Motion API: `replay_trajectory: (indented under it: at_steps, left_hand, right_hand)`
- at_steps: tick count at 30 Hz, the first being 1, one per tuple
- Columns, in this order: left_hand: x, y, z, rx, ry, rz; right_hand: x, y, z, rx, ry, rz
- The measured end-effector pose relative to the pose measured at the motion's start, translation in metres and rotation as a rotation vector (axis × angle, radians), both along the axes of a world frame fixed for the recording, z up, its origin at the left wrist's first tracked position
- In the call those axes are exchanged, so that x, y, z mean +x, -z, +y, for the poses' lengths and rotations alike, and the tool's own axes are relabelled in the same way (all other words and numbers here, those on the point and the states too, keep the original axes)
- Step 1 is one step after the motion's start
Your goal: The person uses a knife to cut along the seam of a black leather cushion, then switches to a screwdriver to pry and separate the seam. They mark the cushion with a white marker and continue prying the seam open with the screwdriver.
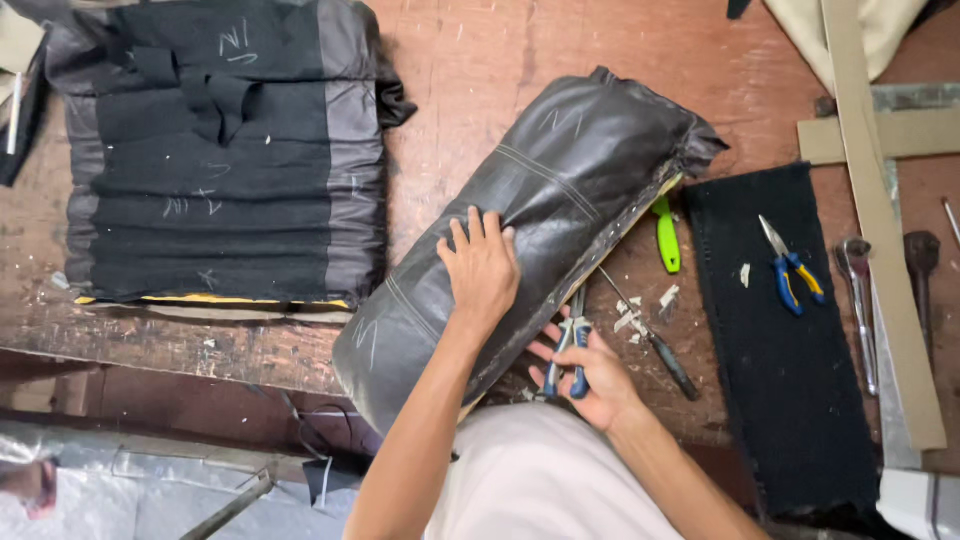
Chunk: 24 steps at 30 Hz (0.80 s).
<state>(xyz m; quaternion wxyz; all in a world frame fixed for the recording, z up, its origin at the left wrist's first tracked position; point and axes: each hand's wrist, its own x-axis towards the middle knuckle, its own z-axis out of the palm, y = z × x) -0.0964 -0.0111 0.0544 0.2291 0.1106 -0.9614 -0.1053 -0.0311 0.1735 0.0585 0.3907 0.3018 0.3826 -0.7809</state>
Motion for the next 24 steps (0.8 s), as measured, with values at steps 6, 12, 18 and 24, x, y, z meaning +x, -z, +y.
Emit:
replay_trajectory:
  at_steps: [6,12,18,24]
  left_hand:
    - [-0.009,0.012,-0.011,0.117,0.142,-0.134]
    - [-0.011,0.026,-0.017,0.054,0.232,0.009]
    - [-0.015,0.024,-0.030,0.166,0.263,-0.014]
    - [-0.012,0.020,-0.023,0.128,0.244,0.015]
  right_hand:
    - [-0.002,0.015,0.014,-0.026,-0.043,0.030]
    - [0.007,0.013,0.048,0.373,-0.279,0.154]
    - [0.017,-0.003,0.080,0.476,-0.692,0.527]
    - [0.014,-0.002,0.065,0.470,-0.760,0.504]
